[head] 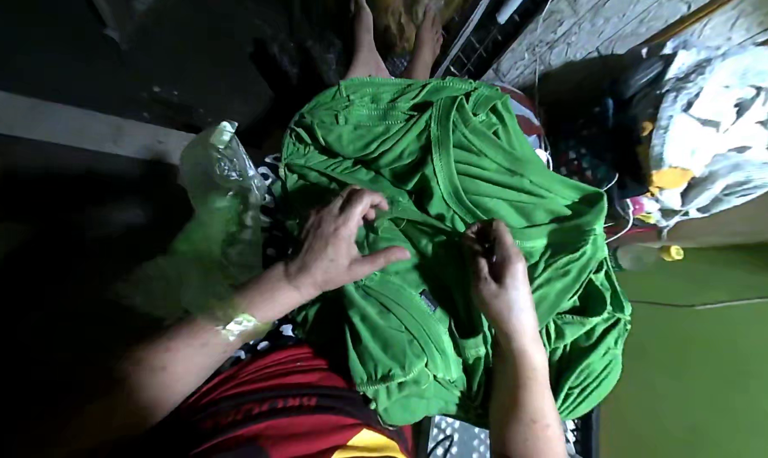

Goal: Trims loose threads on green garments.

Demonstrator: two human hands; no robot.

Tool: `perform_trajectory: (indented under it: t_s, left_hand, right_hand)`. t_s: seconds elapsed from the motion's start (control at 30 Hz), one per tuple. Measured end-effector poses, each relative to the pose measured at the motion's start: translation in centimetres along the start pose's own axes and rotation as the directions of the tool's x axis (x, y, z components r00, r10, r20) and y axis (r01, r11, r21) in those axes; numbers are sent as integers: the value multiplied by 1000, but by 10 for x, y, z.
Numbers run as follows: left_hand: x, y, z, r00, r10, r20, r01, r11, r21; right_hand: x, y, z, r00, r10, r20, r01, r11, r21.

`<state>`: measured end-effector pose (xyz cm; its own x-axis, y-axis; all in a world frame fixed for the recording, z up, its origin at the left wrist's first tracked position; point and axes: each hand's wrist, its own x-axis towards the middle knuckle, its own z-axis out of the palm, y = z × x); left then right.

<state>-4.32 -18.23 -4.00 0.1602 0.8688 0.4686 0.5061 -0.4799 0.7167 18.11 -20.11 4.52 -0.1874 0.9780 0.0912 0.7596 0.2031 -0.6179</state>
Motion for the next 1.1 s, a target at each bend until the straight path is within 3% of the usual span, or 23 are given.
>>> perform_trajectory:
  t_s: [0.13, 0.27, 0.37, 0.47, 0.6, 0.67, 0.83, 0.9, 0.97, 1.1]
  left_hand:
    - [18, 15, 19, 964, -257, 66, 250, 963, 102]
    - [37, 10, 13, 936, -334, 113, 324, 941, 100]
    - [28, 0, 0, 979, -203, 17, 202, 979, 17]
    - [4, -21, -8, 1000, 10, 0, -10, 1000, -18]
    - [-18, -46, -12, 971, 3, 239, 29, 991, -130]
    - [-16, -44, -24, 957, -42, 286, 85, 987, -140]
    - [5, -5, -15, 997, -21, 71, 33, 985, -167]
    - [10, 9, 2, 998, -3, 69, 16, 983, -184]
    - [14, 18, 17, 994, -32, 106, 41, 996, -81]
    - [17, 17, 31, 997, -35, 63, 34, 999, 13]
  right_hand:
    - [-1, 5, 9, 1000, 7, 8, -7, 999, 47]
    - [-7, 15, 7, 991, -99, 93, 98, 995, 15]
    - [-11, 25, 4, 967, -250, -54, 222, 926, -306]
    - [-14, 39, 3, 943, -300, -146, 202, 862, -465]
    - [-20, 49, 4, 987, -156, 37, 159, 931, -328]
    - [-19, 46, 1, 989, -144, 28, 146, 946, -290]
    - [1, 28, 15, 973, -225, -50, 212, 959, -190]
    - [4, 26, 19, 984, -176, -28, 174, 983, -53]
    - [5, 26, 20, 995, -101, -23, 102, 994, 38]
    - [3, 29, 23, 998, -54, -38, 58, 995, 86]
